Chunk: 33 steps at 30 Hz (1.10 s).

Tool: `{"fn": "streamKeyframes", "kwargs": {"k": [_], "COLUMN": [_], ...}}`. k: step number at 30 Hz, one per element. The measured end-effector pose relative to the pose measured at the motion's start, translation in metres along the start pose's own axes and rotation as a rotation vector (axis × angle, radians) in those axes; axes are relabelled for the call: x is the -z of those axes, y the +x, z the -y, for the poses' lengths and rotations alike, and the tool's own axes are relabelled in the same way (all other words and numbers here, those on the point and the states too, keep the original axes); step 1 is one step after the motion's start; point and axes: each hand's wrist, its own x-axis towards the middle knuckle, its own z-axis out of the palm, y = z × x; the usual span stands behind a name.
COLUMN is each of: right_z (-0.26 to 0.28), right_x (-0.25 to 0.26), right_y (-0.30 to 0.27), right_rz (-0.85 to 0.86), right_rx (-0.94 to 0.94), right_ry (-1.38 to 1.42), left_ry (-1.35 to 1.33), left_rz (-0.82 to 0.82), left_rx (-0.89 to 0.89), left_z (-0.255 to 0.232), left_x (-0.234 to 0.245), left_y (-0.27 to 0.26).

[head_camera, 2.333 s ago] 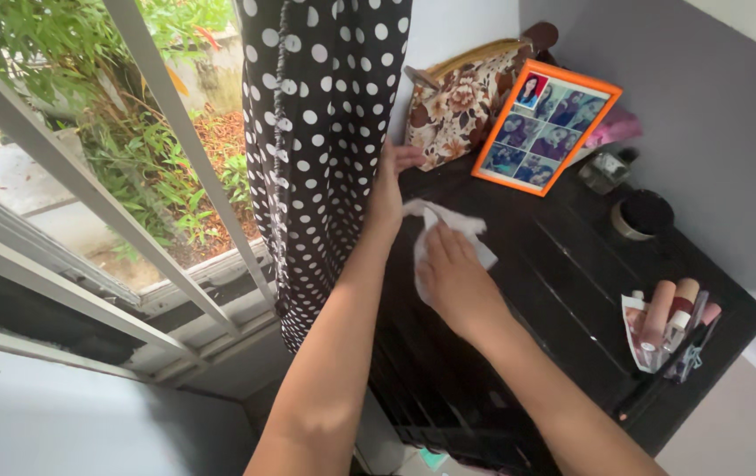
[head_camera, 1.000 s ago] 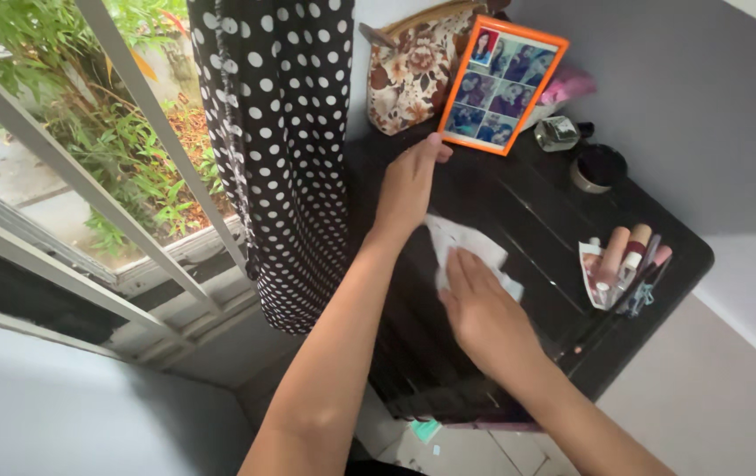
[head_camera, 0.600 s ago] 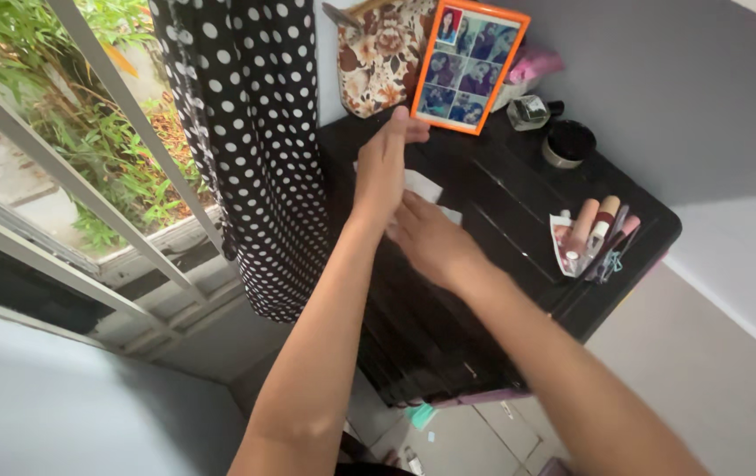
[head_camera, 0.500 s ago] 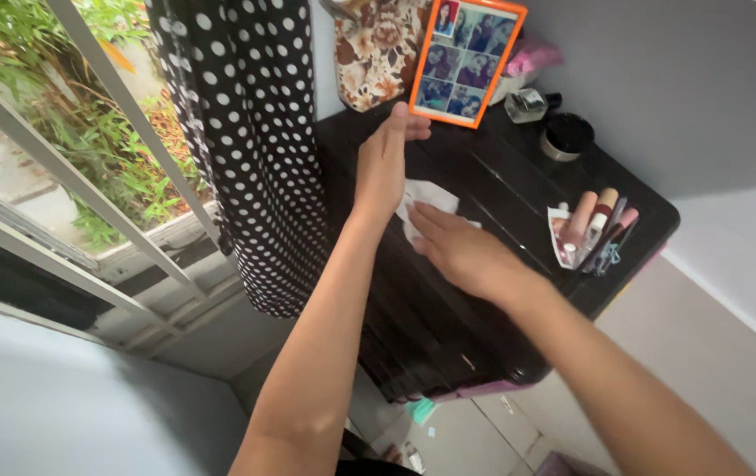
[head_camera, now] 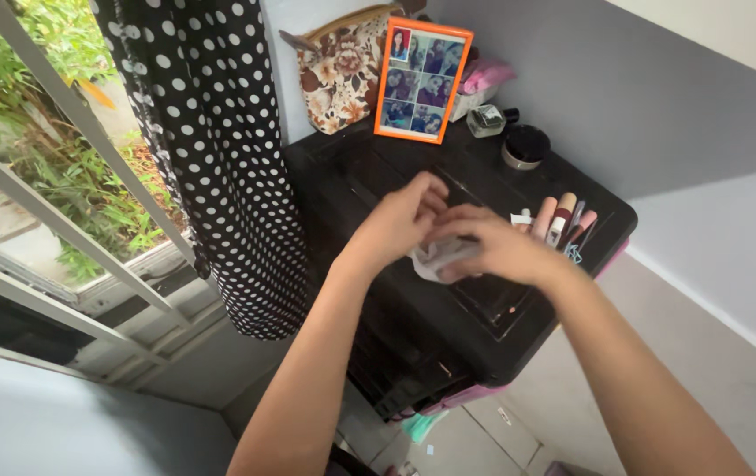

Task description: The person wipes the top of a black plastic storage unit and a wall-mounted shelf with a white wipe. They move a framed photo and cosmetic items aside to clean underneath, then return them. The person also wipes the side of the storage unit and handles several bottles and tubes on the shelf.

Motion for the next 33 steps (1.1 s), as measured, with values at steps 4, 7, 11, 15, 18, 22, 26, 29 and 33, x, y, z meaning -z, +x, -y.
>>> {"fn": "streamKeyframes", "kwargs": {"k": [4, 7, 11, 15, 18, 22, 26, 29, 33], "right_z": [0.005, 0.011, 0.014, 0.021, 0.030, 0.039, 0.039, 0.033, 0.021], "right_x": [0.015, 0.007, -0.005, -0.008, -0.008, -0.009, -0.011, -0.010, -0.007], "right_y": [-0.038, -0.066, -0.073, -0.053, -0.046, -0.041, -0.040, -0.040, -0.042], "right_rz": [-0.245, -0.199, -0.012, -0.025, 0.036, 0.034, 0.002, 0.005, -0.023], "right_rx": [-0.293, -0.466, -0.248, -0.200, -0.360, -0.365, -0.370, -0.413, -0.386], "right_ry": [0.140, 0.294, 0.086, -0.051, -0.110, -0.193, -0.233, -0.167, -0.120], "left_ry": [0.354, 0.496, 0.622, 0.611, 0.595, 0.550, 0.550, 0.544, 0.564], "left_rz": [0.274, 0.239, 0.128, 0.055, 0.045, 0.053, 0.052, 0.070, 0.057], "left_rx": [-0.290, -0.295, -0.211, -0.131, -0.058, -0.062, -0.064, -0.049, -0.007], "left_z": [0.006, 0.015, 0.032, 0.041, 0.043, 0.042, 0.041, 0.037, 0.031], "left_x": [0.001, -0.005, -0.005, -0.002, -0.004, -0.002, -0.001, 0.000, 0.000], "left_y": [-0.010, -0.013, -0.007, -0.002, -0.002, 0.000, -0.002, -0.002, -0.003]}}
